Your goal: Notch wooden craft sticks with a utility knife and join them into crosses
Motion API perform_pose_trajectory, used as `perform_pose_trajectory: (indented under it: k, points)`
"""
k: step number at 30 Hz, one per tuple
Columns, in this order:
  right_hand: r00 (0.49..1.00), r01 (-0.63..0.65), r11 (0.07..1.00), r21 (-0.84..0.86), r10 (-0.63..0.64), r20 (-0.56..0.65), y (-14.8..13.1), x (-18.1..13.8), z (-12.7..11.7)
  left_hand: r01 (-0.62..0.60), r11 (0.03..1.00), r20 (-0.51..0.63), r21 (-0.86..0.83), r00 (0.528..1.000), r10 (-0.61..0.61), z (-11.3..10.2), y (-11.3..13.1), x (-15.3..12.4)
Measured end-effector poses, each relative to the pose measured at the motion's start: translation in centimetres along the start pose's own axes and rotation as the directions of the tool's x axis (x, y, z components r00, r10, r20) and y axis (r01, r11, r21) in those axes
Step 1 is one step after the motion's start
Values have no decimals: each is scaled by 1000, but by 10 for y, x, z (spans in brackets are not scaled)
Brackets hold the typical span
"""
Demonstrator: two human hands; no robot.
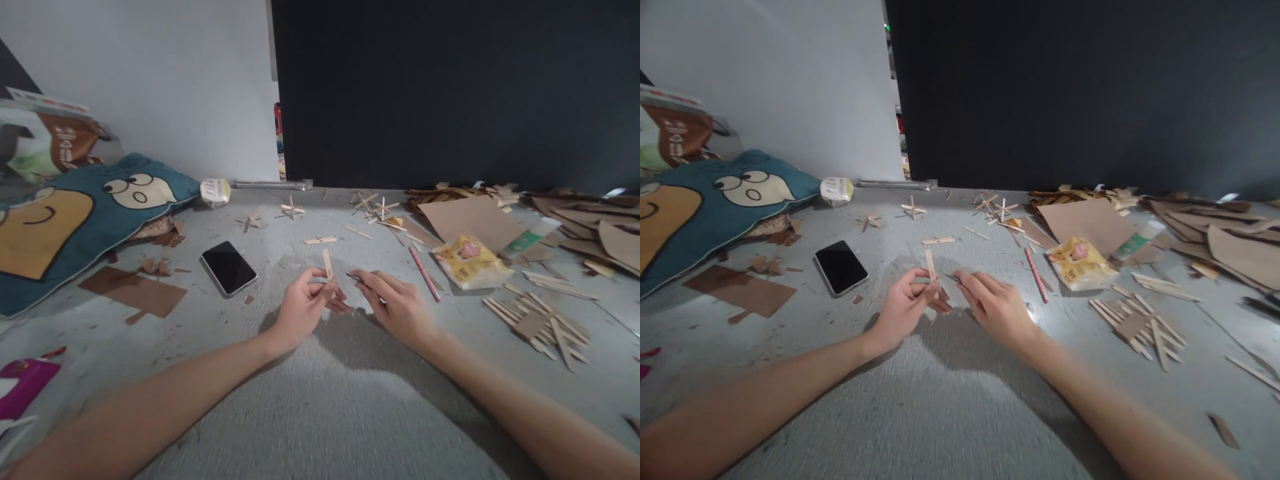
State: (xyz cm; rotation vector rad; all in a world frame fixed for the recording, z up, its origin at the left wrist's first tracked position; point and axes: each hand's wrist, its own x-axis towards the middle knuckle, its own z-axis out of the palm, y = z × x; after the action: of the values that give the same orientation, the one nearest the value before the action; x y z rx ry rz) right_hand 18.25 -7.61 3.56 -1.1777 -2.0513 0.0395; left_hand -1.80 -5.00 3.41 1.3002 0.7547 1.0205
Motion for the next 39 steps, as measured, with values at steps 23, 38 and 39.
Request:
perform_pose_trajectory:
  k: [23, 38, 39]
  points:
    - [975, 192, 981, 31, -187, -122, 25, -9, 14, 152, 981, 262, -123, 958, -115, 7, -2, -4]
    - [981, 140, 987, 79, -128, -144, 24, -9, 13, 101, 994, 203, -33, 975, -92, 10, 2, -7]
    - [982, 135, 989, 67, -125, -139, 24, -9, 12, 80, 997, 165, 1, 983, -79, 9, 2, -8]
